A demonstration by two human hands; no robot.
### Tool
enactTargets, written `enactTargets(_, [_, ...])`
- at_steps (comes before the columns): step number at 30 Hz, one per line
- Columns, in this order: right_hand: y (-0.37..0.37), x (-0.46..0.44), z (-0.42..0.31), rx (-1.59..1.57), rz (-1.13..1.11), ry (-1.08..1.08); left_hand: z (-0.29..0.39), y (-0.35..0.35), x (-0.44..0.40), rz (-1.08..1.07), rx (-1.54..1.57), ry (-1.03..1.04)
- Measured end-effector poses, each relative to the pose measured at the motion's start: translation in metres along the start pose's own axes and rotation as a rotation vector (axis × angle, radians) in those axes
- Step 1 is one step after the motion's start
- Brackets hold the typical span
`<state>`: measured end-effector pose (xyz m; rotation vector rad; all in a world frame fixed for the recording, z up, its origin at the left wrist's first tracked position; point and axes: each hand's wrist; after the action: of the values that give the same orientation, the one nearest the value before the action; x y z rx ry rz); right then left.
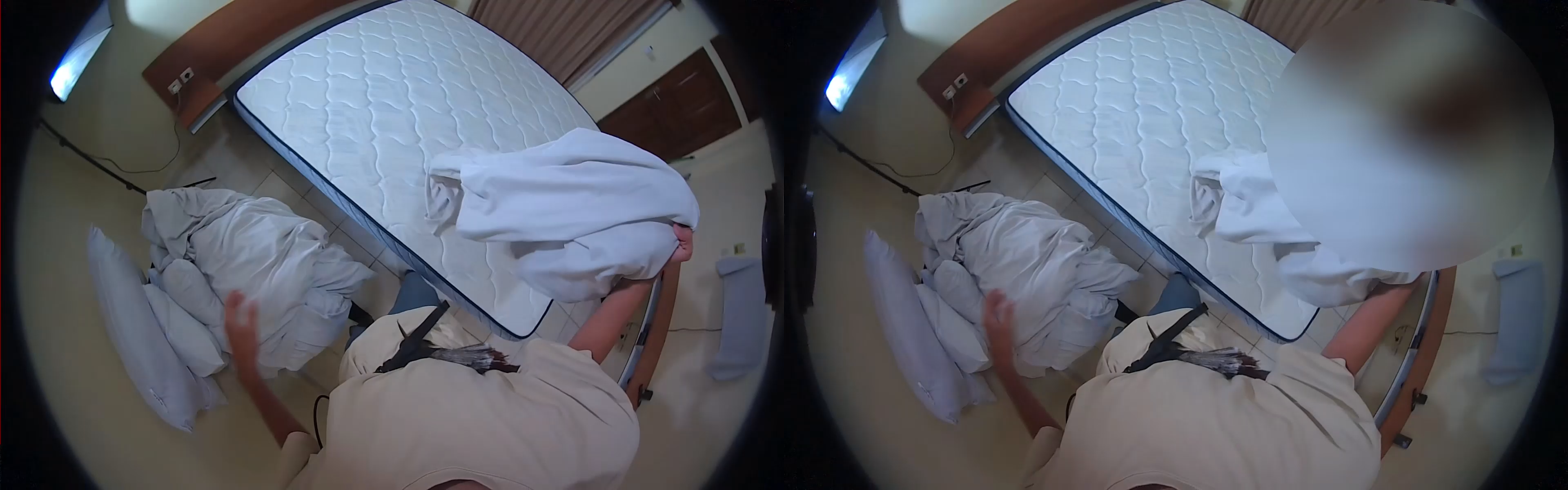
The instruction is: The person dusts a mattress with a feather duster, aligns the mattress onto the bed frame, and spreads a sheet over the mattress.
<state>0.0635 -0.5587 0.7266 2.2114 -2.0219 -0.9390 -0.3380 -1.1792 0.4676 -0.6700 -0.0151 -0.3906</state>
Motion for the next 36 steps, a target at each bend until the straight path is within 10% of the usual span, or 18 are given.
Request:
enactTargets(3, [-0.021, 0.001, -0.008, 0.033, 0.018, -0.048, 0.031, 0.107, 0.001, -0.46, 0.22, 0.171])
enactTargets(11, [-0.17, -0.052, 0.003, 0.209, 0.098, -0.094, 0.13, 0.477, 0.031, -1.3, 0.512, -0.393])
enactTargets(13, [-0.228, -0.066, 0.007, 0.317, 0.131, -0.061, 0.17, 0.51, 0.05, -1.383, 0.308, -0.432])
enactTargets(16, [-0.327, -0.078, 0.031, 0.614, 0.185, 0.143, 0.2, 0.544, 0.103, -0.984, 0.958, -0.518])
enactTargets(20, [-0.45, -0.059, 0.121, 1.358, -0.101, 0.518, 0.229, 0.505, 0.12, -0.768, 1.301, -0.659])
enactTargets(23, [-0.453, -0.006, 0.19, 1.753, -0.749, 0.911, 0.286, 0.453, 0.121, -0.614, 1.271, -0.322])
enactTargets(27, [-0.264, 0.07, 0.171, 0.626, -1.182, 0.533, 0.328, 0.424, 0.163, -0.872, 0.806, 0.021])
enactTargets(30, [-0.215, 0.099, 0.122, 0.387, -1.199, 0.432, 0.375, 0.414, 0.24, -1.221, 0.609, 0.451])
enactTargets(35, [-0.235, 0.079, 0.054, 0.33, -1.655, 0.305, 0.357, 0.406, 0.342, -1.147, 0.688, 0.343])
enactTargets(36, [-0.245, 0.077, 0.034, 0.379, -1.5, 0.202, 0.359, 0.407, 0.357, -0.813, 0.677, 0.482])
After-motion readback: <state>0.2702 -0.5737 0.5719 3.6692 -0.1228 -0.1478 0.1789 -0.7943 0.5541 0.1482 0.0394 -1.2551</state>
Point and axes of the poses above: each hand's wrist, its own x-axis away from the middle knuckle, its own y-axis out of the palm, z = x × y, and after that the axes turned 6 degrees about -z, right-handed
